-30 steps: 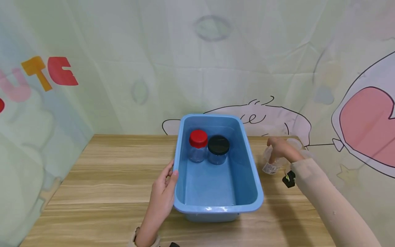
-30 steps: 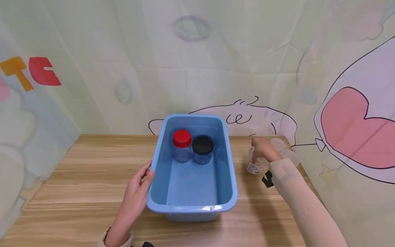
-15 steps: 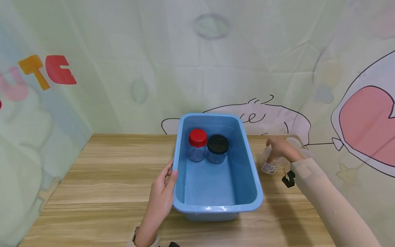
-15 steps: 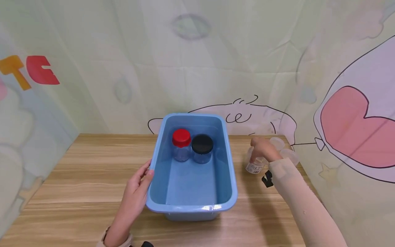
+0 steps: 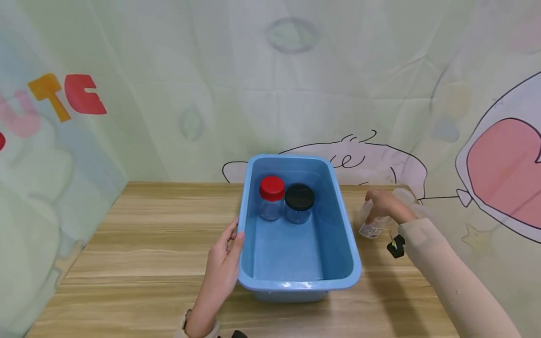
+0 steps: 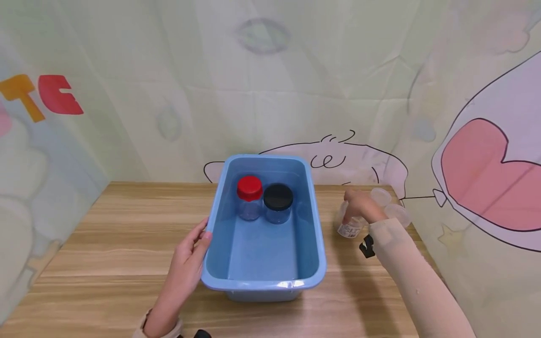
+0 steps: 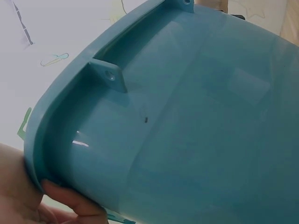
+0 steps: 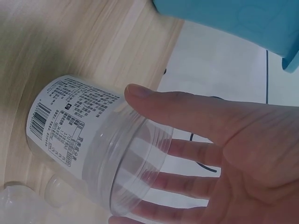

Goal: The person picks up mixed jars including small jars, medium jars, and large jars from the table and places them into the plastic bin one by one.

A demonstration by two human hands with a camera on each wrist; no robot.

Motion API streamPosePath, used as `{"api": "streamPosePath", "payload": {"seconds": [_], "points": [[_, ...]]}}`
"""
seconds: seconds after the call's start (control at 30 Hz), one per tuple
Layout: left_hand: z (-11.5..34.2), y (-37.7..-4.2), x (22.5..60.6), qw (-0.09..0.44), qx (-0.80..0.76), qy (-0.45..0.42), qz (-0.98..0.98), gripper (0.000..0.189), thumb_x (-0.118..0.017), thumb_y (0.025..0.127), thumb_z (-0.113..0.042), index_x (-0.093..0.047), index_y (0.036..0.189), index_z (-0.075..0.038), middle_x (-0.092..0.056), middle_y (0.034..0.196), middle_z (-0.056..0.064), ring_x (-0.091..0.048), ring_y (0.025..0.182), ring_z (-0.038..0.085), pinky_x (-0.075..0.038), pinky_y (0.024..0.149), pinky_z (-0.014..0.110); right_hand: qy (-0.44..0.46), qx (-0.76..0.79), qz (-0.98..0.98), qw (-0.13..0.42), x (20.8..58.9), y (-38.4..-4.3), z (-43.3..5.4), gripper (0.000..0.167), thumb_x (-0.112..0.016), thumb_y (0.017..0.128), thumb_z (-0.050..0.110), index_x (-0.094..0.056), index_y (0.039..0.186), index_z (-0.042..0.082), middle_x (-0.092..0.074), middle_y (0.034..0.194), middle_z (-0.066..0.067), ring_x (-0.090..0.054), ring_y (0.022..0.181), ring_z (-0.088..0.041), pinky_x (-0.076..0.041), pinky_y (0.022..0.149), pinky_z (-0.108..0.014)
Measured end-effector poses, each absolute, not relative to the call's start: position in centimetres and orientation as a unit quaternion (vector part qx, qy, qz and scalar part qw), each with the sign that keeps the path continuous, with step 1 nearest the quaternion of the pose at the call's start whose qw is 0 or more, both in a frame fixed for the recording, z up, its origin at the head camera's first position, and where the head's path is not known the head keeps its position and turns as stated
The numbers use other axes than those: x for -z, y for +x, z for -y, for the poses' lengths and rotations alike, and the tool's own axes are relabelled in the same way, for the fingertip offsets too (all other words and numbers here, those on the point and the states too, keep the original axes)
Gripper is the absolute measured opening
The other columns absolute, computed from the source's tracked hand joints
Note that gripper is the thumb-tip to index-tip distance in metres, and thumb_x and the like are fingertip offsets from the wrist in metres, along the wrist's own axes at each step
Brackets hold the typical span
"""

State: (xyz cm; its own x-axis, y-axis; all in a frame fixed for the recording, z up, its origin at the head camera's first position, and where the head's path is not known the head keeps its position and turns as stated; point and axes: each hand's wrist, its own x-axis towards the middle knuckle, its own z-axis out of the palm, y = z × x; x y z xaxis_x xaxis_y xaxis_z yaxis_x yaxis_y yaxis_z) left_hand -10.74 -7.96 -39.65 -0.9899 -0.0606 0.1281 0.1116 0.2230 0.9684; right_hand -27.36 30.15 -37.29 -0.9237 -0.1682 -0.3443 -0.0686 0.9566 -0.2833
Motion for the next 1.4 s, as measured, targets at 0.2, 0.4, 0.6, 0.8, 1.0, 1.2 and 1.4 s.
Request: {"api": "streamPosePath", "payload": {"seconds": [0.2,0.4,0.6,0.8,1.0,1.2,1.4], "points": [[7.90,-10.80,39.62,0.066,0.625,-0.015,0.778,0.048,-0.045,0.108,-0.019,-0.039,0.150,0.003,-0.052,0.104,0.016,-0.049,0.068,0.016,-0.047,0.061,0.026,-0.068,0.132,-0.972,0.181,37.60,-27.42,-30.35,0.071,-0.087,0.072,0.009,-0.047,0.127,-0.013,-0.049,0.129,-0.036,-0.050,0.114,-0.050,-0.050,0.086,-0.056],[7.81,-10.83,39.61,0.062,0.629,-0.018,0.775,0.048,-0.045,0.108,-0.019,-0.038,0.151,0.003,-0.051,0.105,0.018,-0.049,0.068,0.019,-0.046,0.060,0.025,-0.070,0.136,-0.972,0.179,37.88,-27.28,-30.52,0.073,-0.086,0.072,0.009,-0.047,0.130,-0.014,-0.049,0.129,-0.037,-0.051,0.114,-0.050,-0.050,0.086,-0.056],[7.83,-10.80,39.69,0.065,0.630,-0.019,0.774,0.048,-0.045,0.108,-0.019,-0.038,0.150,0.003,-0.051,0.105,0.017,-0.053,0.073,0.022,-0.050,0.064,0.027,-0.062,0.138,-0.972,0.179,37.91,-27.17,-30.51,0.071,-0.086,0.074,0.008,-0.047,0.130,-0.012,-0.048,0.130,-0.036,-0.050,0.115,-0.050,-0.050,0.085,-0.056],[7.92,-10.80,39.71,0.067,0.629,-0.018,0.774,0.047,-0.045,0.108,-0.018,-0.039,0.150,0.003,-0.051,0.104,0.017,-0.051,0.068,0.019,-0.048,0.061,0.025,-0.074,0.140,-0.973,0.166,38.07,-27.20,-30.54,0.071,-0.087,0.072,0.007,-0.049,0.128,-0.013,-0.048,0.130,-0.037,-0.050,0.115,-0.050,-0.050,0.085,-0.056],[7.93,-10.77,39.67,0.065,0.629,-0.017,0.774,0.048,-0.045,0.108,-0.018,-0.038,0.150,0.002,-0.051,0.103,0.015,-0.050,0.068,0.015,-0.047,0.061,0.025,-0.077,0.149,-0.973,0.161,38.11,-27.15,-30.50,0.070,-0.089,0.068,0.006,-0.051,0.125,-0.012,-0.050,0.129,-0.036,-0.050,0.114,-0.050,-0.049,0.086,-0.056],[7.95,-10.74,39.71,0.067,0.631,-0.017,0.773,0.047,-0.045,0.108,-0.018,-0.039,0.150,0.003,-0.051,0.103,0.016,-0.050,0.068,0.015,-0.048,0.061,0.026,-0.073,0.156,-0.971,0.164,38.10,-27.21,-30.48,0.070,-0.089,0.068,0.005,-0.052,0.125,-0.011,-0.050,0.129,-0.035,-0.050,0.115,-0.050,-0.049,0.087,-0.057],[8.01,-10.74,39.74,0.065,0.636,-0.019,0.768,0.048,-0.046,0.108,-0.018,-0.038,0.150,0.003,-0.049,0.101,0.017,-0.046,0.063,0.015,-0.043,0.056,0.024,-0.070,0.157,-0.971,0.169,38.07,-27.26,-30.41,0.072,-0.089,0.067,0.005,-0.052,0.127,-0.011,-0.050,0.129,-0.036,-0.050,0.115,-0.050,-0.049,0.087,-0.057]]}}
